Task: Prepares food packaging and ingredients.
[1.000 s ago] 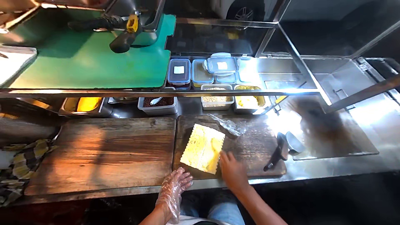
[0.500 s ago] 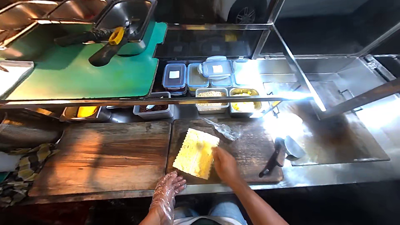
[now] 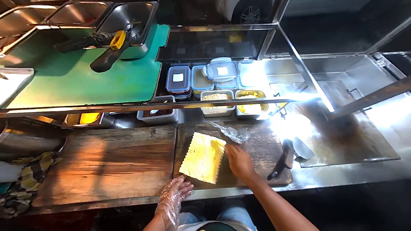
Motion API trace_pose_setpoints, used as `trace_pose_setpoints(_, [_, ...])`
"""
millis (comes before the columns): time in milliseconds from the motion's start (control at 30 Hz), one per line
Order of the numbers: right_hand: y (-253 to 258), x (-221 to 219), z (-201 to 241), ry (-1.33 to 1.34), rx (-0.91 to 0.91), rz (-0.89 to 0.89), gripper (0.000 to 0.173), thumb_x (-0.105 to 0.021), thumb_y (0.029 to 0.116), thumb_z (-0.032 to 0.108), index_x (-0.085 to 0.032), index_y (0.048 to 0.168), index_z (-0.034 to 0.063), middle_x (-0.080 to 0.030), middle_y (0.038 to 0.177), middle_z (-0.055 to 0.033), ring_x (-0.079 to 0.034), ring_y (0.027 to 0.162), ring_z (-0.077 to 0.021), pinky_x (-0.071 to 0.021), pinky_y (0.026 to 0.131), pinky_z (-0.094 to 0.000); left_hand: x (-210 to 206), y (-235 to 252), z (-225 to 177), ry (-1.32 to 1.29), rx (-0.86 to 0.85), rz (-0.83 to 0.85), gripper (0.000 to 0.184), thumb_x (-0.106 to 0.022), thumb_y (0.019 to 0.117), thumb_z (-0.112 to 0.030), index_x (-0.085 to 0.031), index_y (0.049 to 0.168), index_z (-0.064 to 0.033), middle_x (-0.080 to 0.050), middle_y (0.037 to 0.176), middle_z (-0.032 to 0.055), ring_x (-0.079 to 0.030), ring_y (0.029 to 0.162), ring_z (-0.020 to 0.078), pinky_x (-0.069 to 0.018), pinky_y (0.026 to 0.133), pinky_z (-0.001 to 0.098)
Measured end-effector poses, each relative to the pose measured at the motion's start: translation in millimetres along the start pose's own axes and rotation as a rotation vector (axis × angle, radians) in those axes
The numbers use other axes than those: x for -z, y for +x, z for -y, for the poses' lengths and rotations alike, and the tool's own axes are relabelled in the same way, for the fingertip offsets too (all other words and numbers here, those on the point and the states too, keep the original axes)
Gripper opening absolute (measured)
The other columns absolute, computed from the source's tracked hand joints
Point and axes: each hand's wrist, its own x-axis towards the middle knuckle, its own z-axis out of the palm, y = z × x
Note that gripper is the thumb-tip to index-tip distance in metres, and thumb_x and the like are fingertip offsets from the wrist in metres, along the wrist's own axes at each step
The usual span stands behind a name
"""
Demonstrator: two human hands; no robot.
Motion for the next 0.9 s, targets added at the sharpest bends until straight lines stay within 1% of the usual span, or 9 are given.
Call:
trace_pose_setpoints(133, [-25.8, -22.0, -3.9, -0.284, 0.109, -0.053, 0.035, -0.045, 0.1060, 0.023, -0.066, 0.134, 0.0201, -0.070, 0.114, -0.0149, -0.072, 0.078, -0.0330, -0.0594, 0.065, -0.0522, 2.5, 4.3, 1.1, 0.004, 0.000, 0.017, 0.032, -0.049, 0.1086, -0.021, -0.053, 0.131, 0.0026, -0.072, 0.099, 0.0224, -0.075, 0.084, 0.0324, -0.0630, 0.073, 0.0435])
trace_pose_setpoints(267, [-52.7, -11.3, 18.6, 0.141, 0.027, 0.179, 0.034, -0.047, 0.1074, 0.029, -0.069, 0.126, 0.0113, -0.072, 0.116, -0.0088, -0.070, 0.106, -0.0222, -0.0562, 0.096, -0.0460, 7.0, 5.1, -2.1, 0.014, 0.016, 0.062, 0.034, -0.048, 0.1089, -0.021, -0.051, 0.133, 0.0027, -0.072, 0.103, 0.0227, -0.075, 0.087, 0.0325, -0.0628, 0.076, 0.0440])
trace_pose_setpoints(433, [-18.6, -26.9, 10.0, -0.005, -0.041, 0.021, 0.034, -0.048, 0.1074, 0.030, -0.066, 0.135, 0.0186, -0.069, 0.124, -0.0104, -0.071, 0.105, -0.0295, -0.0579, 0.090, -0.0547, 12.4, 8.1, -3.5, 0.041, 0.040, 0.093, 0.033, -0.049, 0.1085, -0.020, -0.053, 0.131, 0.0034, -0.072, 0.104, 0.0238, -0.075, 0.089, 0.0342, -0.0633, 0.077, 0.0451])
trace_pose_setpoints(500, [-32.5, -28.4, 18.2, 0.130, -0.041, 0.113, 0.036, -0.047, 0.1074, 0.031, -0.067, 0.133, 0.0148, -0.071, 0.120, -0.0082, -0.070, 0.106, -0.0225, -0.0569, 0.095, -0.0465, 13.9, 10.8, -8.5, 0.051, 0.051, 0.120, 0.033, -0.050, 0.1085, -0.021, -0.053, 0.130, 0.0034, -0.072, 0.104, 0.0240, -0.075, 0.090, 0.0343, -0.0632, 0.078, 0.0452])
trace_pose_setpoints(567, [-30.1, -24.8, 19.3, 0.515, -0.107, 0.158, 0.032, -0.052, 0.1066, 0.026, -0.068, 0.126, 0.0060, -0.072, 0.101, -0.0064, -0.067, 0.082, -0.0130, -0.0567, 0.078, -0.0325, 17.7, 12.5, -8.0, 0.051, 0.056, 0.142, 0.034, -0.049, 0.1086, -0.021, -0.053, 0.132, 0.0030, -0.073, 0.105, 0.0237, -0.075, 0.091, 0.0342, -0.0632, 0.079, 0.0450])
trace_pose_setpoints(600, [-23.8, -23.5, 16.3, 0.718, -0.199, 0.123, 0.029, -0.053, 0.1068, 0.023, -0.067, 0.123, 0.0038, -0.069, 0.090, -0.0053, -0.056, 0.065, -0.0096, -0.0487, 0.062, -0.0278, 19.3, 13.2, -7.0, 0.055, 0.058, 0.150, 0.034, -0.049, 0.1086, -0.020, -0.052, 0.133, 0.0029, -0.073, 0.106, 0.0235, -0.075, 0.091, 0.0339, -0.0632, 0.079, 0.0446])
trace_pose_setpoints(667, [-11.5, -18.7, 2.2, 1.005, -0.380, 0.015, 0.027, -0.052, 0.1082, 0.024, -0.064, 0.125, 0.0068, -0.063, 0.080, -0.0043, -0.042, 0.050, -0.0065, -0.0367, 0.046, -0.0230, 21.3, 14.7, -7.4, 0.073, 0.063, 0.165, 0.033, -0.049, 0.1086, -0.021, -0.053, 0.132, 0.0028, -0.073, 0.106, 0.0235, -0.075, 0.091, 0.0342, -0.0633, 0.079, 0.0447])
trace_pose_setpoints(800, [-17.8, -11.0, -12.9, 1.165, -0.379, 0.020, 0.027, -0.052, 0.1084, 0.024, -0.064, 0.127, 0.0084, -0.063, 0.081, -0.0061, -0.037, 0.046, -0.0052, -0.0329, 0.043, -0.0209, 21.8, 19.4, -15.1, 0.118, 0.090, 0.202, 0.034, -0.048, 0.1091, -0.023, -0.054, 0.132, 0.0014, -0.073, 0.107, 0.0234, -0.075, 0.093, 0.0347, -0.0630, 0.080, 0.0448])
trace_pose_setpoints(900, [-18.7, -20.4, -14.3, 0.837, -0.308, -0.168, 0.027, -0.053, 0.1082, 0.023, -0.066, 0.125, 0.0071, -0.065, 0.081, -0.0049, -0.047, 0.053, -0.0087, -0.0408, 0.049, -0.0249, 23.7, 20.3, -14.9, 0.108, 0.093, 0.206, 0.032, -0.049, 0.1085, -0.021, -0.055, 0.131, 0.0019, -0.073, 0.106, 0.0238, -0.075, 0.092, 0.0347, -0.0633, 0.079, 0.0443])
